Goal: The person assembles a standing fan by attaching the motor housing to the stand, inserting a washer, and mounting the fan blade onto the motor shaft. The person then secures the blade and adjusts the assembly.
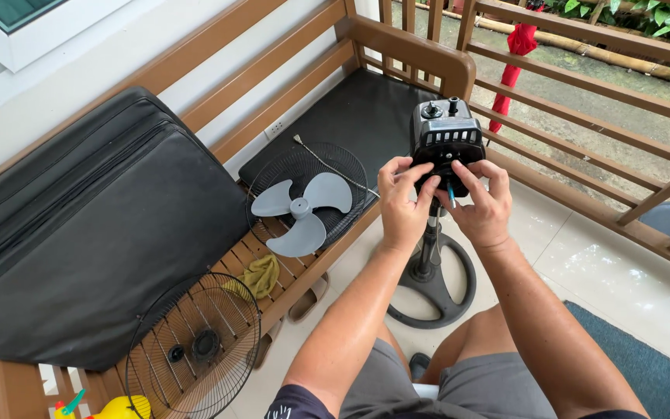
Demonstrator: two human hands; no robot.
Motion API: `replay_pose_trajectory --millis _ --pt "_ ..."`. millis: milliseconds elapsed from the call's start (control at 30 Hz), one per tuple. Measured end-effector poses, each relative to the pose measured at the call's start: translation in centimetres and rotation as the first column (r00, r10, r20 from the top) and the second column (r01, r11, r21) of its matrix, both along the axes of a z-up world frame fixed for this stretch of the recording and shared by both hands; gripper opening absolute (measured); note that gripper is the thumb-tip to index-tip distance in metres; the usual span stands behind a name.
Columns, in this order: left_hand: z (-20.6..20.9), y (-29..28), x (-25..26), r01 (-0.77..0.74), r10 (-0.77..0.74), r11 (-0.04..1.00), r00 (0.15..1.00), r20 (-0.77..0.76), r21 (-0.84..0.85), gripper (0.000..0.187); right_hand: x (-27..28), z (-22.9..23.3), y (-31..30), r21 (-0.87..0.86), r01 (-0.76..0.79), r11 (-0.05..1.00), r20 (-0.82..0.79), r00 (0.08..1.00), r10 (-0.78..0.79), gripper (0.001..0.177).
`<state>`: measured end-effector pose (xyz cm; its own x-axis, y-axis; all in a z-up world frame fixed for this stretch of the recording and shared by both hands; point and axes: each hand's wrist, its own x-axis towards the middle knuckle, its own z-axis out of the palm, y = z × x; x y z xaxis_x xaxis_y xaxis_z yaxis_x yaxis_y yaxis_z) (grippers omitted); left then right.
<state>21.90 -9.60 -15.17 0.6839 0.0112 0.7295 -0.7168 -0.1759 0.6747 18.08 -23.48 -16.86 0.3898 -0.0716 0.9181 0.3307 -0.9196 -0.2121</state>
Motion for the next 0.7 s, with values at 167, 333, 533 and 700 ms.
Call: replay_pose_trajectory --millis 167,333,533,700 --pt "-0.6 -0.3 0.2 0.034 -0.032 0.998 0.999 0.034 -0.054 0.021 0.0 0.7 0.1 0.012 -0.017 1.0 0.0 1.0 0.017 0.061" --pt "-0.6 -0.4 0.6 0.019 -0.019 1.0 0.999 0.051 -0.006 0.025 0.2 0.7 0.1 -0.024 0.011 1.0 0.016 1.0 -0.011 0.061" --pt "1.1 0.8 0.5 0.096 -0.095 0.995 0.993 0.07 -0.006 0.047 -0.3 1.1 -0.3 -0.076 0.006 0.997 -0.023 1.0 -0.007 0.059" --pt "2.4 0.6 3.0 0.275 -0.275 0.961 0.961 -0.009 0.035 0.042 -0.3 2.6 -0.6 -0.269 0.095 0.958 0.076 0.994 -0.077 0.058"
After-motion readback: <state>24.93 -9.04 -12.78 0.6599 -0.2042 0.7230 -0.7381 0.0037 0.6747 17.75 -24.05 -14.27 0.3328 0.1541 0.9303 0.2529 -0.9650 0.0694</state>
